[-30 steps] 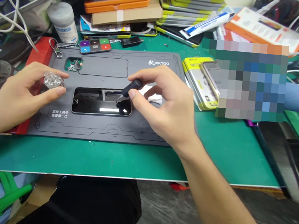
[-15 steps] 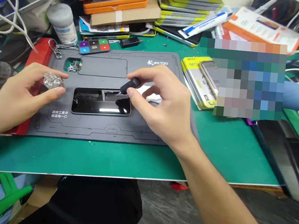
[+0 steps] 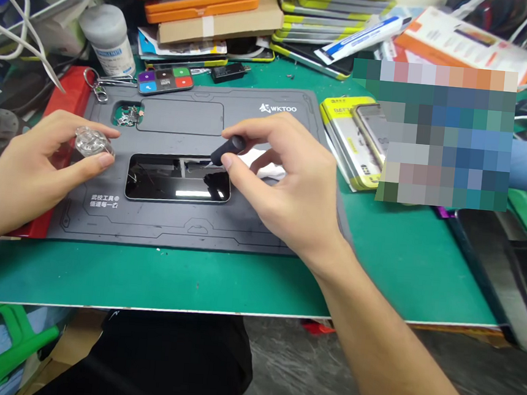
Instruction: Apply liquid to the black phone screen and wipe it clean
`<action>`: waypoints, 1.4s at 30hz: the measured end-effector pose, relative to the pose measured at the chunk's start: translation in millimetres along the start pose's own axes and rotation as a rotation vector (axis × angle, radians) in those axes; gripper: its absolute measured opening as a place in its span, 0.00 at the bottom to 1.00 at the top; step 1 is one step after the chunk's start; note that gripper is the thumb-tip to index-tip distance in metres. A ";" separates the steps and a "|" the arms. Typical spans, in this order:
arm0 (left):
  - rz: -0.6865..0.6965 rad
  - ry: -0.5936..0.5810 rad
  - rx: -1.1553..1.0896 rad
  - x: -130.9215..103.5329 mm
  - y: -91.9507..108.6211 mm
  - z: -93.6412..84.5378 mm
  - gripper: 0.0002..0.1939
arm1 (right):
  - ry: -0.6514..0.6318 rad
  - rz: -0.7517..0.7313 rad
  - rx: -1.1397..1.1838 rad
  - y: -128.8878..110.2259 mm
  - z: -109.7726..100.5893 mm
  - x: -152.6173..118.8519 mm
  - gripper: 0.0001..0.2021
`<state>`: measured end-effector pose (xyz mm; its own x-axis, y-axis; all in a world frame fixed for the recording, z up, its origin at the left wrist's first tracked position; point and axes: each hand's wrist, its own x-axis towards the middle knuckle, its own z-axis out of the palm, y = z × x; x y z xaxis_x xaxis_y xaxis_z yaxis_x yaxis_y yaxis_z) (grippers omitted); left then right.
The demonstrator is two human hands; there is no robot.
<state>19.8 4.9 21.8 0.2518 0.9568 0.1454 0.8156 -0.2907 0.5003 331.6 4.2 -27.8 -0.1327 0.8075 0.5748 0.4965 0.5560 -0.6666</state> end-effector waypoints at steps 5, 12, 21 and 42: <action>0.003 0.001 0.001 -0.5 0.1 -0.7 0.19 | -0.004 -0.004 0.006 0.3 -0.6 0.3 0.10; 0.036 0.024 0.012 0.3 -0.9 1.5 0.18 | 0.111 0.030 -0.046 0.6 -3.8 2.6 0.11; 0.050 0.031 0.019 0.0 -1.0 1.8 0.19 | 0.034 0.062 -0.098 0.0 -5.3 2.8 0.09; 0.156 0.021 -0.037 -2.4 -9.8 6.5 0.17 | 0.303 0.186 0.294 40.4 -15.1 15.7 0.12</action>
<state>14.6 5.4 11.0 0.3630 0.9000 0.2411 0.7476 -0.4358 0.5011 362.5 36.3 -38.6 0.2143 0.8290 0.5166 0.2180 0.4749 -0.8526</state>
